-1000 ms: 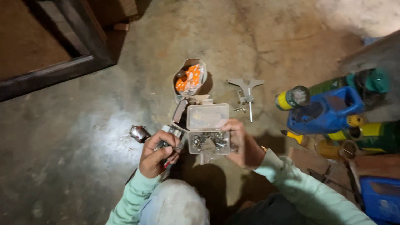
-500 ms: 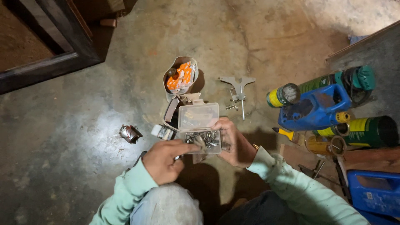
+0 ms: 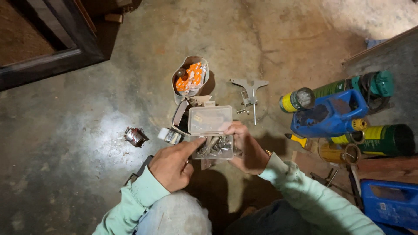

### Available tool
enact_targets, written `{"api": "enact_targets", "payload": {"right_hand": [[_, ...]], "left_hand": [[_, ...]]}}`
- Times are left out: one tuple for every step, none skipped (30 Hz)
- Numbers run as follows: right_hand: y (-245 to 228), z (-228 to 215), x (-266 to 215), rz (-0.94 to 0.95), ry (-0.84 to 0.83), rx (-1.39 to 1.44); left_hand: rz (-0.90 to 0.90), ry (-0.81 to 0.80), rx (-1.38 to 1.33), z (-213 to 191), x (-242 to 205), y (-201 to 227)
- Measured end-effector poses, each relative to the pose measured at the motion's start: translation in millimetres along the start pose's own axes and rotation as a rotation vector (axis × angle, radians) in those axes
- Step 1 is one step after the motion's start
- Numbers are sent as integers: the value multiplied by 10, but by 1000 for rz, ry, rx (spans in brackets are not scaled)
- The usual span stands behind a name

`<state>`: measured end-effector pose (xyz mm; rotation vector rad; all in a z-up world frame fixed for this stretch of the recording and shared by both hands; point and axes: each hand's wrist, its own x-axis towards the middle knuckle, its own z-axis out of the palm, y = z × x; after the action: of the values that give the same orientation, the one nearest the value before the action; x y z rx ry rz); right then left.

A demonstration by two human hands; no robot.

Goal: Unpacking and inspecting an air spray gun and its components from boxes on the floor of a workshop.

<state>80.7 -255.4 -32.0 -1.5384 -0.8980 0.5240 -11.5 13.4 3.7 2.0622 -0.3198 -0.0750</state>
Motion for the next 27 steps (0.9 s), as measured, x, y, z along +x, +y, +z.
{"api": "enact_targets", "payload": {"right_hand": [[12, 4, 3, -11, 4, -15], [21, 7, 7, -22, 9, -30], [9, 18, 27, -23, 7, -33], [-5, 34, 43, -57, 13, -52], [-19, 52, 59, -91, 19, -70], [-6, 54, 58, -92, 14, -69], [5, 56, 56, -102, 42, -152], [19, 56, 64, -117, 71, -234], [-5, 47, 69, -121, 66, -233], [-26, 29, 85, -151, 73, -334], [-48, 9, 100, -182, 80, -434], [-36, 9, 100, -189, 79, -436], [-23, 6, 99, -169, 87, -448], [-14, 4, 87, -146, 93, -458], [-4, -2, 98, -151, 92, -460], [4, -3, 99, -147, 93, -446], [15, -3, 100, -143, 93, -431], [1, 5, 113, -143, 91, -430], [-11, 14, 126, -159, 94, -456], [-23, 27, 139, -176, 94, -480], [-1, 35, 127, -176, 89, -476], [25, 38, 124, -142, 75, -398], [49, 39, 121, -109, 61, -320], [66, 44, 123, -109, 59, -318], [83, 46, 125, -111, 51, -255], [100, 49, 126, -113, 45, -193], [78, 43, 143, -113, 45, -192]], "left_hand": [[5, 17, 28, 1, -7, -7], [10, 34, 56, 0, -12, -14], [12, 37, 55, -33, 16, 37], [-27, -40, 73, -64, 33, 93], [-67, -118, 90, -96, 50, 148], [-69, -114, 90, -100, 63, 161], [-86, -199, 165, -105, 75, 175], [-103, -283, 243, -116, 90, 190], [-105, -278, 246, -110, 74, 183], [-70, -268, 243, -111, 72, 171], [-34, -258, 240, -113, 71, 161], [-31, -253, 245, -112, 49, 142], [-13, -210, 244, -110, 29, 123], [5, -168, 240, -99, 5, 108], [6, -164, 242, -102, -18, 80], [-67, -112, 171, -101, -46, 53], [-139, -61, 99, -100, -73, 23], [-142, -60, 99, -104, -90, 13], [-151, -43, 101, -109, -108, -1], [-165, -25, 102, -111, -136, -9], [-171, -22, 102, -119, -133, 6], [-72, -15, 106, -131, -123, 18], [27, -8, 111, -143, -111, 30], [25, -7, 112, -158, -83, 53], [-62, -159, 168, -173, -52, 76], [-148, -313, 223, -190, -18, 96], [-150, -314, 224, -186, -25, 83]]}}
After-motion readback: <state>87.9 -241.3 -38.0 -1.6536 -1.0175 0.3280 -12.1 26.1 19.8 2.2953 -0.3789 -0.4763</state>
